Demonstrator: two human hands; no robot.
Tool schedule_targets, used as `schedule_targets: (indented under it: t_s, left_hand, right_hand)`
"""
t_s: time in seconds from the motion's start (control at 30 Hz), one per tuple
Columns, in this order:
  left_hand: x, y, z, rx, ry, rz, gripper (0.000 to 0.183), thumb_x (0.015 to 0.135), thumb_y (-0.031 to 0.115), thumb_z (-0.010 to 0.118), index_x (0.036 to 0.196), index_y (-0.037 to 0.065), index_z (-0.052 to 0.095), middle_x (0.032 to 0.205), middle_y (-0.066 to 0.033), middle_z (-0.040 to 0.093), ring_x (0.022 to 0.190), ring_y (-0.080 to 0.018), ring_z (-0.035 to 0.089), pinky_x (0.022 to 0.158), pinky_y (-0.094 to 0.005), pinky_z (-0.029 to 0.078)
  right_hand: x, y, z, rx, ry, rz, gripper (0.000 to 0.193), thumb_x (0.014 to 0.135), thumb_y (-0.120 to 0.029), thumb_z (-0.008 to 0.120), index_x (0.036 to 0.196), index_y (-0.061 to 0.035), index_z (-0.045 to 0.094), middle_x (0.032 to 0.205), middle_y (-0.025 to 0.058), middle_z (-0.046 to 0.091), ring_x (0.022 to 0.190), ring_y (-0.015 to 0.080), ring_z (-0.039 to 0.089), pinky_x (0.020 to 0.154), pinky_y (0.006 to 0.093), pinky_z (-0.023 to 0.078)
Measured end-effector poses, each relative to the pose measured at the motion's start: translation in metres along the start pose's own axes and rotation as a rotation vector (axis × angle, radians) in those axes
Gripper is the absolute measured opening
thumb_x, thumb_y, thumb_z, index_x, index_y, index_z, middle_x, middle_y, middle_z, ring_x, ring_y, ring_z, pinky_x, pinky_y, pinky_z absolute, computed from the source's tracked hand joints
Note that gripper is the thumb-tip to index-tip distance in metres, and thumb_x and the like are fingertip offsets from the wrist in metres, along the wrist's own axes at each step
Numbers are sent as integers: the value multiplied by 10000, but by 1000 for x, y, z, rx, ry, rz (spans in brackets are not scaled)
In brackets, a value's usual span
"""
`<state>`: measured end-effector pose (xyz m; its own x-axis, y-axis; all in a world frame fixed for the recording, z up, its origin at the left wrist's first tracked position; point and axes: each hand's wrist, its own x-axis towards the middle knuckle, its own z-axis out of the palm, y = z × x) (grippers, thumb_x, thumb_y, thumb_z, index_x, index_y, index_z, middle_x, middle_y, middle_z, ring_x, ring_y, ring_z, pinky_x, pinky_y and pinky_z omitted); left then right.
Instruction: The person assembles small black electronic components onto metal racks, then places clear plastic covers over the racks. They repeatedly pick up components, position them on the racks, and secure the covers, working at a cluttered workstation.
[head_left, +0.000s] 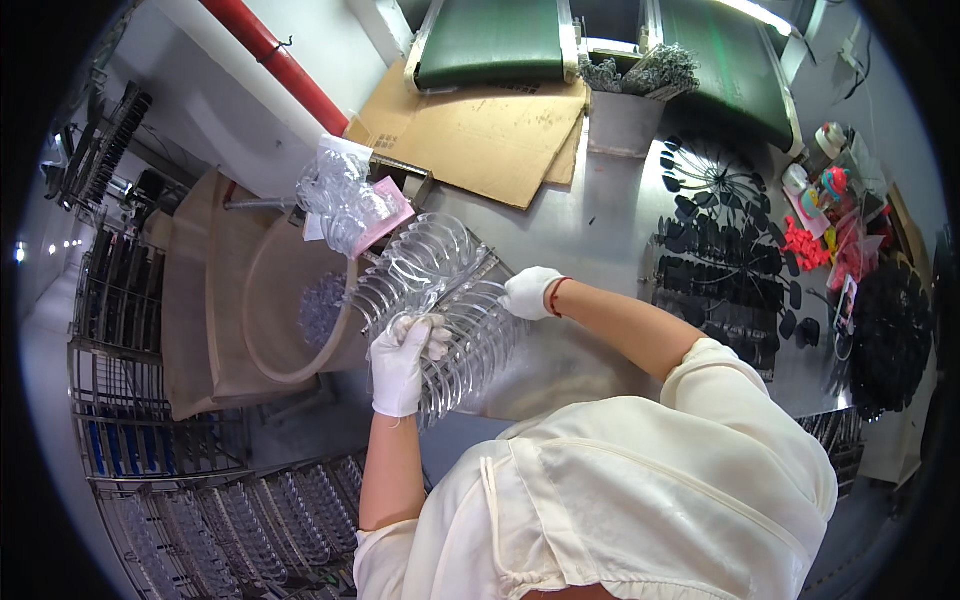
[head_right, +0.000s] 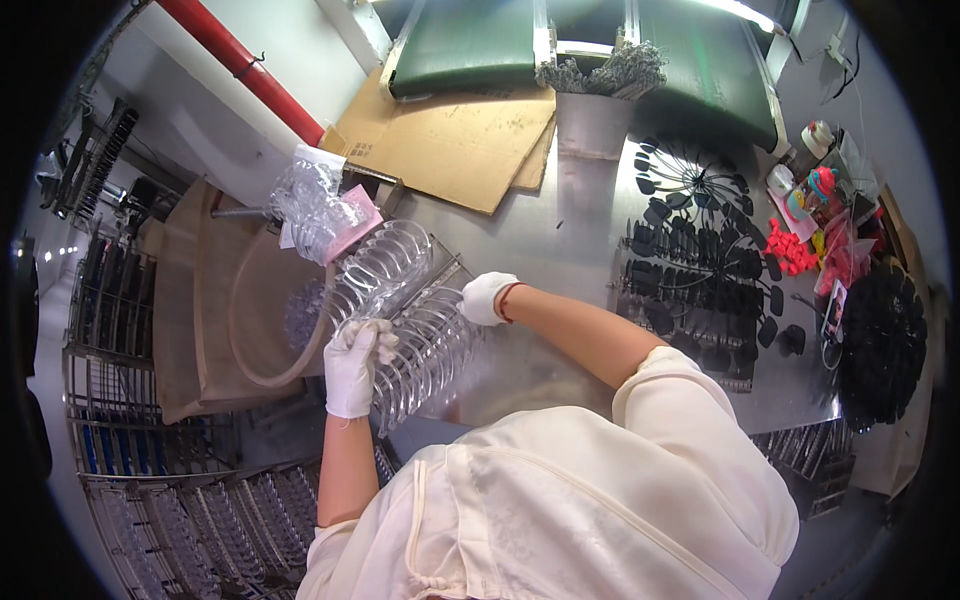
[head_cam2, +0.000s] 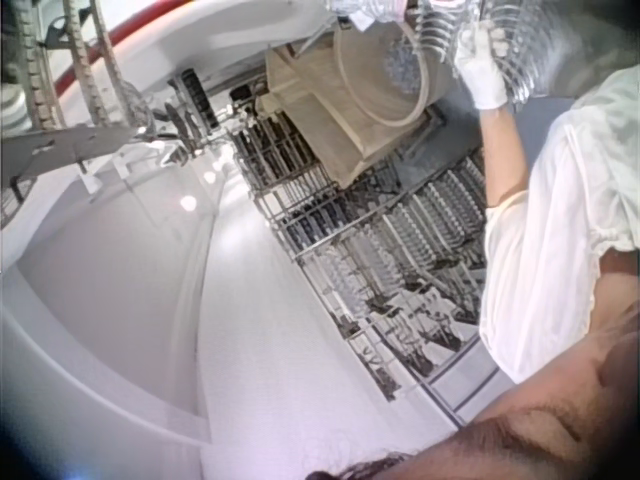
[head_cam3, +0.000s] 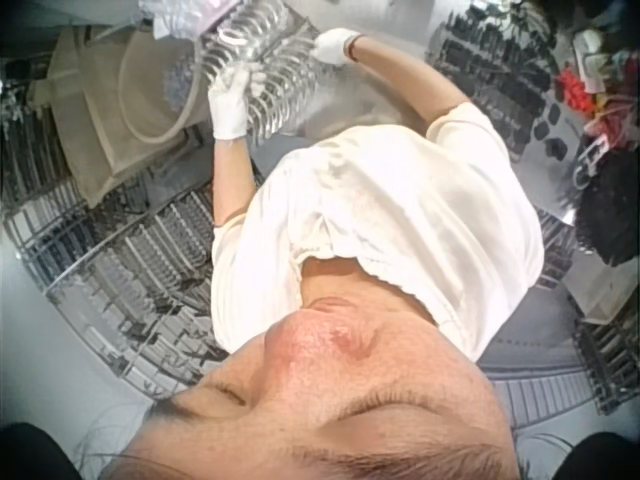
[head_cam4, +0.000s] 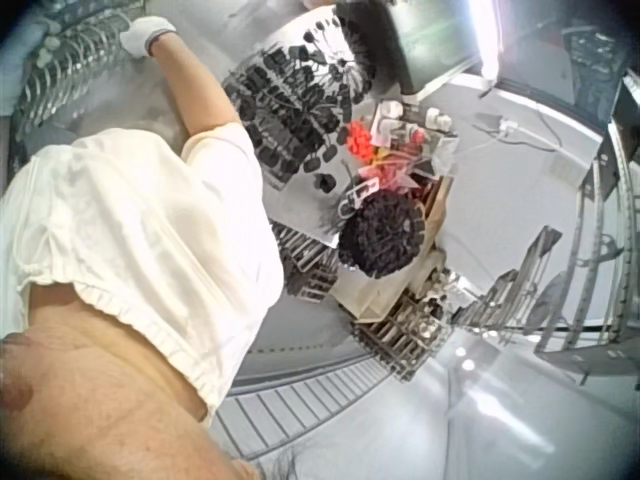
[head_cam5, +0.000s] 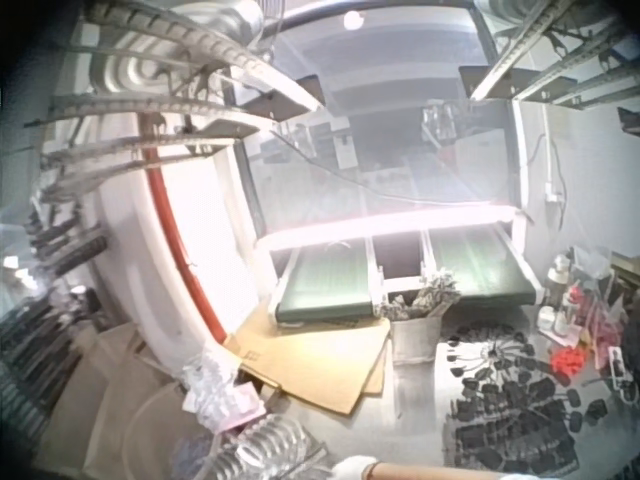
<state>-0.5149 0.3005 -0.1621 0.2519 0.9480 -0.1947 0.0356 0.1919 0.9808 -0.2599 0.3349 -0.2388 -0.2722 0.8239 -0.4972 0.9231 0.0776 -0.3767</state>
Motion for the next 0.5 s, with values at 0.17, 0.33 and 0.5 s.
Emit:
schedule_targets:
  t_s: [0.17,0.33,0.5]
  left_hand:
    - [-4,-12,16,168,-99,223,223,1031,159,613,1071,-40,706,921,-105,753,724,-102,663,697,-233,525]
    - [7,1,18,-201,-121,-241,319,1053,287,584,1079,-15,683,720,-43,646,488,-91,517,458,-227,409]
    - [56,71,-69,-745,413,447,477,1102,408,445,1271,-16,584,899,-76,611,623,-59,471,514,-204,392]
  right_hand:
    - [-39,-11,-22,710,43,-6,547,1031,-490,479,1066,12,695,917,171,738,856,370,731,789,425,568]
    - [-56,-5,-6,585,572,-621,389,1078,-345,513,1110,16,653,818,72,701,728,213,717,671,345,574]
    - [-35,42,9,835,526,-47,343,1045,-336,585,1082,-12,689,982,210,731,932,306,720,842,372,555]
